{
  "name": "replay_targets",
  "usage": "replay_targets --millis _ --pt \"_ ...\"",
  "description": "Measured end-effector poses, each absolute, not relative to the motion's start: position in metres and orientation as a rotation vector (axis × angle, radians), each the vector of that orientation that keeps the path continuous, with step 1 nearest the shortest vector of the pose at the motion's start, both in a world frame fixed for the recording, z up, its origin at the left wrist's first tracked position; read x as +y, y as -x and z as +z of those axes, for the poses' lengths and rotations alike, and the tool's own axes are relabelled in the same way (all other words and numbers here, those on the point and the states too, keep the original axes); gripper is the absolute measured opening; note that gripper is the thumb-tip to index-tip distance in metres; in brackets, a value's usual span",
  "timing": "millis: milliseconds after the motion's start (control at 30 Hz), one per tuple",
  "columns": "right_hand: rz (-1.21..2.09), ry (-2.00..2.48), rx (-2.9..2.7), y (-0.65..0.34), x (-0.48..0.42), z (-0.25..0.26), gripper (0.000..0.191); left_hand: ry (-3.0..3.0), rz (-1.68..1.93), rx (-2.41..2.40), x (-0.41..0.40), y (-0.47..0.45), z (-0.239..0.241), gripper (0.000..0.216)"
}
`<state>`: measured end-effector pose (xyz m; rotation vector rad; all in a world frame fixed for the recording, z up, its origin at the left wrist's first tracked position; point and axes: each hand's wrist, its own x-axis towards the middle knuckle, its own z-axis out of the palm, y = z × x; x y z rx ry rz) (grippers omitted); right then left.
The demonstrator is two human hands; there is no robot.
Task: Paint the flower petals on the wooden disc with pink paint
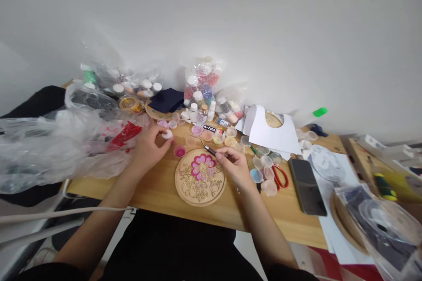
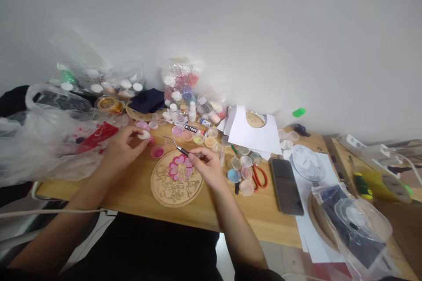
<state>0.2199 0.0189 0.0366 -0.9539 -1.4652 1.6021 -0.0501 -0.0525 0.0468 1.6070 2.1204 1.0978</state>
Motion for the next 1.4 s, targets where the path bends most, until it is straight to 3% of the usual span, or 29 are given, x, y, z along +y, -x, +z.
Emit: replay_targets --millis 167,467,600,733,867,1100,1233,1400 --pt "1.597 0.962 -1.464 -0.22 0.019 0.037 0.036 -1.629 1.111 2.162 -0.051 0.051 0.035 0.034" --pt "1.592 0.967 -1.467 -0.219 0.019 0.038 0.032 -1.655 0.901 2.219 -0.049 0.05 0.033 0.027" --pt "1.58 0.967 -1.48 -0.22 0.02 0.039 0.033 -1.59 1.096 2.122 -0.051 0.051 0.034 0.032" --pt "1.586 0.971 -1.49 -0.22 0.019 0.038 0.033 -1.322 1.511 1.841 -0.051 0.051 0.059 0.044" --pt "1.579 0.971 -1.483 -0.22 0.019 0.036 0.035 -1.035 1.758 1.433 -0.048 0.048 0.1 0.043" --pt "1.523 0.935 -1.498 -0.219 0.022 0.035 0.038 -0.755 1.752 1.218 -0.032 0.05 0.146 0.043" --pt "1.513 0.931 -1.497 -0.218 0.022 0.034 0.042 -0.722 1.734 1.096 -0.023 0.053 0.153 0.027" --pt "1.517 0.939 -1.494 -0.219 0.022 0.036 0.045 -0.672 1.744 1.096 -0.013 0.051 0.152 0.034"
